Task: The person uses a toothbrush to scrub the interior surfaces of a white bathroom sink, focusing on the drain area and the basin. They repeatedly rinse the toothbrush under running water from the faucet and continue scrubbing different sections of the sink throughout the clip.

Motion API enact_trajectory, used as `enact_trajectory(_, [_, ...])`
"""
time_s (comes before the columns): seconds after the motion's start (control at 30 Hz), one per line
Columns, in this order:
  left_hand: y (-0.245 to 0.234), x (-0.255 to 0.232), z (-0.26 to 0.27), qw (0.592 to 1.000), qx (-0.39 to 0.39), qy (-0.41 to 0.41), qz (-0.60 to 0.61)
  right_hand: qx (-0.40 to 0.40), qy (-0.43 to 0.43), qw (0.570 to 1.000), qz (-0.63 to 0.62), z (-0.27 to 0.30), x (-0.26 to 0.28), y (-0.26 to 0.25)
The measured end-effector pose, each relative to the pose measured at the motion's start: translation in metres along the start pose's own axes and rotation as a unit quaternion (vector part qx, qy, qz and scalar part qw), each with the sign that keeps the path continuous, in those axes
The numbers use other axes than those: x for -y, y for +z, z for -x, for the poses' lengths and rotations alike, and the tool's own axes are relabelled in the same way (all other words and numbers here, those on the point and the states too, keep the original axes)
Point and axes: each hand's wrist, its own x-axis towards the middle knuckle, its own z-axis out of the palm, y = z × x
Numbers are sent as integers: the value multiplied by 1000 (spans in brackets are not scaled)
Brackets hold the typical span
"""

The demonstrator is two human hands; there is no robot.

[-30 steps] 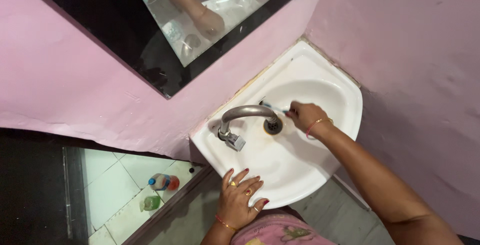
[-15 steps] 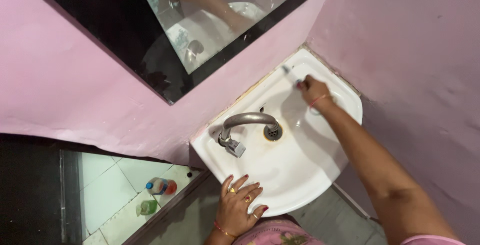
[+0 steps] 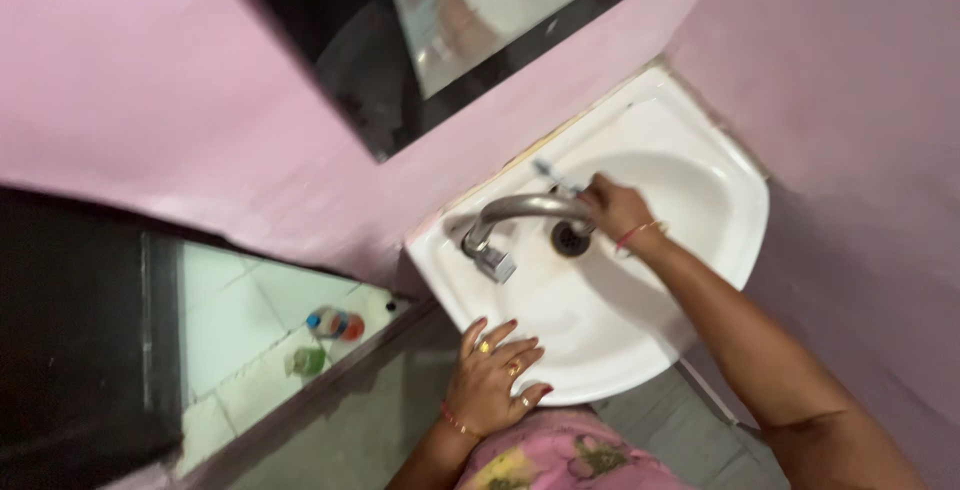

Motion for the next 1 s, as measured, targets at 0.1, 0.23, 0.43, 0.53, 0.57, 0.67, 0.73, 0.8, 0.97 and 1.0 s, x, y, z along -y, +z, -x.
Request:
enact_trajectory(0.1, [-1, -1, 3, 1000, -2, -11, 6, -33, 71, 994, -71, 5, 12, -14])
enact_trajectory(0.23, [-3, 0, 5, 1000, 11, -5, 9, 59, -161, 984, 48, 38, 41, 43])
enact_trajectory(0.43, [-8, 3, 11, 1000, 11, 4, 20, 80, -11, 994, -67, 50, 53, 36])
enact_trajectory(0.53, [-10, 5, 12, 999, 5, 13, 31, 69, -95, 992, -43, 75, 63, 44])
enact_trajectory(0.57, [-12, 7, 13, 999, 11, 18, 32, 87, -72, 994, -5, 79, 65, 41])
enact_trajectory(0.67, [-14, 11, 16, 998, 17, 32, 51, 54, 13, 997, -48, 96, 61, 15])
enact_trajectory(0.73, [-18, 13, 21, 996, -5, 37, 81, 132, 113, 973, 153, 120, 54, -5])
enact_trajectory(0.8, [-21, 16, 26, 990, -46, 36, 128, 176, 79, 981, 0, 158, 52, -3])
enact_trajectory(0.97, [-31, 36, 41, 987, -141, 6, 74, 188, 51, 971, -141, 217, 110, 41])
enact_trajectory(1.0, [-34, 39, 42, 986, -147, -5, 80, 151, 27, 982, -111, 213, 128, 50])
